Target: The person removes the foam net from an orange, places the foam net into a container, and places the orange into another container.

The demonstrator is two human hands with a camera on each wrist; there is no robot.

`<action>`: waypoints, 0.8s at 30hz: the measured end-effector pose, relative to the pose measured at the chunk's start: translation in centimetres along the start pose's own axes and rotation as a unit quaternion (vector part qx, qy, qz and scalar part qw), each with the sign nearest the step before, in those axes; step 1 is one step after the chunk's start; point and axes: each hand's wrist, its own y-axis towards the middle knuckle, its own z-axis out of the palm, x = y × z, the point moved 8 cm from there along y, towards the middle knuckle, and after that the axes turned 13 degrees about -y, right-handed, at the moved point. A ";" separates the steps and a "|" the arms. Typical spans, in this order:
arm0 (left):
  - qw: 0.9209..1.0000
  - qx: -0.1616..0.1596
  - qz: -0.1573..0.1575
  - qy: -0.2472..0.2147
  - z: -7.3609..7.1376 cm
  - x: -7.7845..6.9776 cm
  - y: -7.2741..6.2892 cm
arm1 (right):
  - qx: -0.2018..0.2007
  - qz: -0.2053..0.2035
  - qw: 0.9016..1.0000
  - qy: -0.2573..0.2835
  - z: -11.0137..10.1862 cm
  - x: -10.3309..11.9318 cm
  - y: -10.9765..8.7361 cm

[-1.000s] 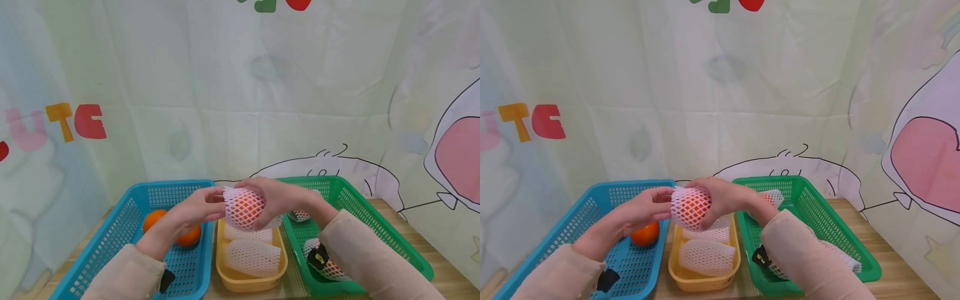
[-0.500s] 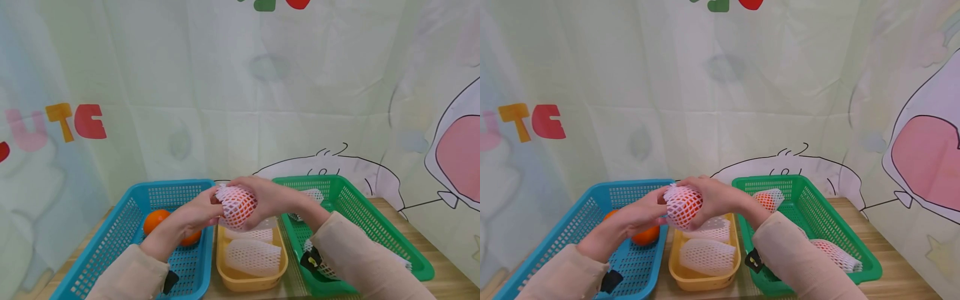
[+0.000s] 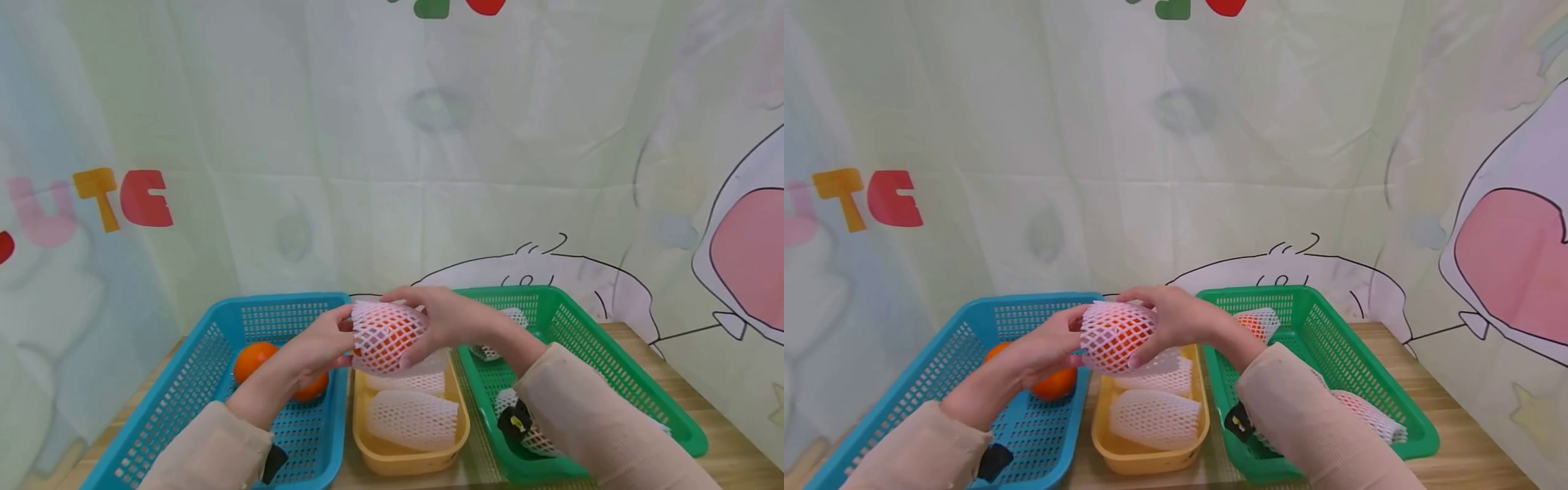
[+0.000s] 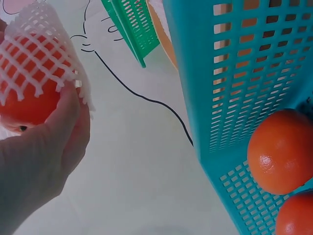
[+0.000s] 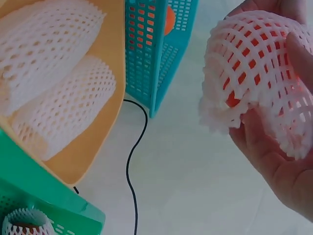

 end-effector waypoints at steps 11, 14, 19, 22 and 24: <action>1.000 0.000 -0.005 -0.005 -0.8 0.0 0.0 | -0.021 0.010 1.000 -0.011 -0.7 -0.4 0.1; 1.000 0.001 -0.006 0.005 -1.1 -0.2 -0.2 | -0.024 0.014 1.000 -0.012 -0.6 -0.4 0.1; 1.000 -0.003 -0.003 0.026 -1.7 -0.5 -0.4 | -0.036 0.018 0.999 -0.023 -0.7 -0.4 0.4; 0.999 -0.010 -0.006 0.038 -2.0 -0.6 -0.5 | -0.038 0.024 0.999 -0.023 -0.6 -0.4 0.4; 0.999 -0.011 -0.008 0.042 -2.1 -0.5 -0.5 | -0.038 0.032 0.999 -0.018 -0.5 -0.5 0.5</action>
